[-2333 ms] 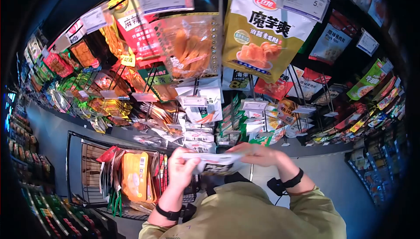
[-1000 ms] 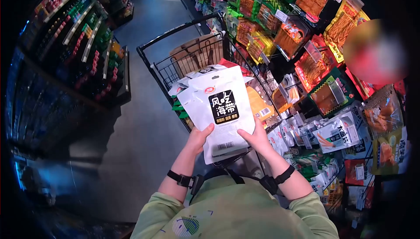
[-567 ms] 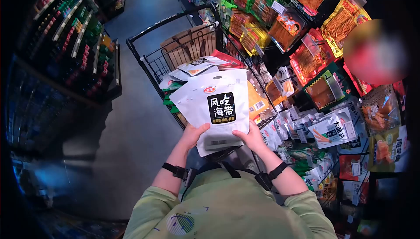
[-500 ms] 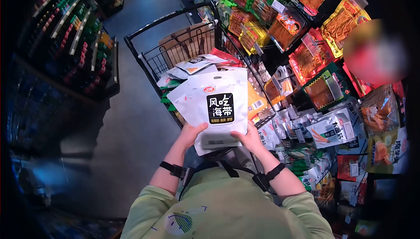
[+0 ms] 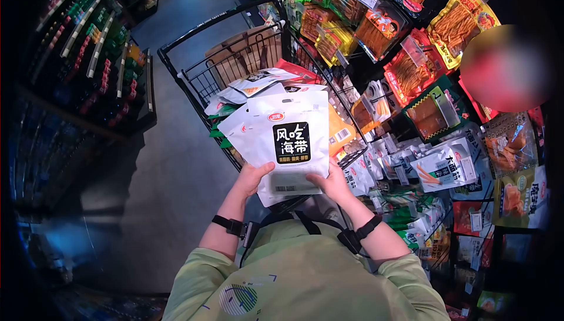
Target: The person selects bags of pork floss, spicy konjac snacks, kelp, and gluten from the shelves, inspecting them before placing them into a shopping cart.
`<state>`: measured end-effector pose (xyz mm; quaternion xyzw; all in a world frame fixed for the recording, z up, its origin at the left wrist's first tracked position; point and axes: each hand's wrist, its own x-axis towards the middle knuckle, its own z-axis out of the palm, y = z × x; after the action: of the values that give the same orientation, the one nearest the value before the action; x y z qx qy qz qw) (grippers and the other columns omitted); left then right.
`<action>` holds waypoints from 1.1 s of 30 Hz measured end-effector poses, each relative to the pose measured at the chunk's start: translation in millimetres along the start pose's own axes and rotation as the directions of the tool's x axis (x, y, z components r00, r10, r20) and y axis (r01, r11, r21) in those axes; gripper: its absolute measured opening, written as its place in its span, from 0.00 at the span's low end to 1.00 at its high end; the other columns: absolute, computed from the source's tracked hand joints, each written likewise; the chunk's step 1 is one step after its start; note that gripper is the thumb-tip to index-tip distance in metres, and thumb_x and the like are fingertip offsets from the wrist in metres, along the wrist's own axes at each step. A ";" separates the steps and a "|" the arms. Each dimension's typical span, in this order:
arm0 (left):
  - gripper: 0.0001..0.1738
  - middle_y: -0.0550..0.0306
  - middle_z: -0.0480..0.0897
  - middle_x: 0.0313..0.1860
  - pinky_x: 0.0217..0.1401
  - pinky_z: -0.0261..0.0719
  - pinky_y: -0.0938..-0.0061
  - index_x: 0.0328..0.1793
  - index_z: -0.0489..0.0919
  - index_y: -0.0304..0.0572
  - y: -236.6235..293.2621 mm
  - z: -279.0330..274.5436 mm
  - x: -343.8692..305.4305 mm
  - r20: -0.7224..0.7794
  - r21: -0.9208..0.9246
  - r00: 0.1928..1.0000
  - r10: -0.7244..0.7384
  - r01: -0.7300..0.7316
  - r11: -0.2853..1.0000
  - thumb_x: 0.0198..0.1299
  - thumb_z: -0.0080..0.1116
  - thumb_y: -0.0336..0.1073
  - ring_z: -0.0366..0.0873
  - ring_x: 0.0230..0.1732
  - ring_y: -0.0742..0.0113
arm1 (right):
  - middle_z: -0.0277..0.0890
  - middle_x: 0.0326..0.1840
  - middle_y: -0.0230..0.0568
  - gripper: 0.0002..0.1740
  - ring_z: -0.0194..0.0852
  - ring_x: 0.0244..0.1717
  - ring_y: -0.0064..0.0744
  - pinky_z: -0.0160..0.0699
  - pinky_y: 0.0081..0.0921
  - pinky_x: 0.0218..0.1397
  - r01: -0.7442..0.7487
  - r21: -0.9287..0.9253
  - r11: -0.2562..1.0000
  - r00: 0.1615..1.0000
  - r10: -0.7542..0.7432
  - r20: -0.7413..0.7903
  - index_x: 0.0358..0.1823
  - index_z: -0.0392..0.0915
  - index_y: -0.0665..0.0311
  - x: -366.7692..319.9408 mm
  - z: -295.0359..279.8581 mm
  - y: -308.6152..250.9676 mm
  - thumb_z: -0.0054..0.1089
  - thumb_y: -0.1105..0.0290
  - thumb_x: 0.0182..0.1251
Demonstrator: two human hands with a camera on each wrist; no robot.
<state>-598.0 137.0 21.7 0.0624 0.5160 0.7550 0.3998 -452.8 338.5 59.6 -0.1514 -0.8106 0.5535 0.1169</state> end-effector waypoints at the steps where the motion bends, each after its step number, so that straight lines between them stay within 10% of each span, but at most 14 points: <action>1: 0.32 0.56 0.75 0.60 0.64 0.67 0.68 0.65 0.67 0.38 -0.5 -0.6 0.1 0.000 0.001 1.000 0.000 0.000 1.000 0.54 0.65 0.32 0.71 0.59 0.64 | 0.72 0.53 0.42 0.23 0.69 0.56 0.37 0.67 0.30 0.60 0.012 0.000 1.000 1.000 -0.012 0.004 0.49 0.78 0.64 0.0 -0.1 0.1 0.71 0.72 0.49; 29: 0.32 0.57 0.76 0.59 0.63 0.68 0.68 0.64 0.68 0.38 0.0 0.1 -1.8 0.028 -0.026 1.000 0.013 -0.012 1.000 0.52 0.66 0.29 0.73 0.58 0.63 | 0.72 0.53 0.41 0.23 0.71 0.55 0.34 0.68 0.29 0.58 0.055 0.006 0.998 0.998 -0.055 -0.011 0.50 0.77 0.65 -1.9 -0.3 2.9 0.70 0.70 0.51; 33: 0.31 0.56 0.76 0.57 0.61 0.70 0.69 0.63 0.69 0.37 1.1 3.9 -5.6 -0.004 0.019 1.000 0.003 -0.002 1.000 0.50 0.64 0.24 0.74 0.57 0.63 | 0.79 0.45 0.39 0.23 0.76 0.46 0.27 0.73 0.26 0.53 -0.218 0.228 0.949 0.976 0.213 0.046 0.51 0.73 0.69 8.2 -1.8 -5.6 0.68 0.71 0.54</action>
<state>-592.9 136.0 26.3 0.0650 0.5239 0.7508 0.3971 -460.5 341.2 65.7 -0.2186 -0.7204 0.6550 0.0643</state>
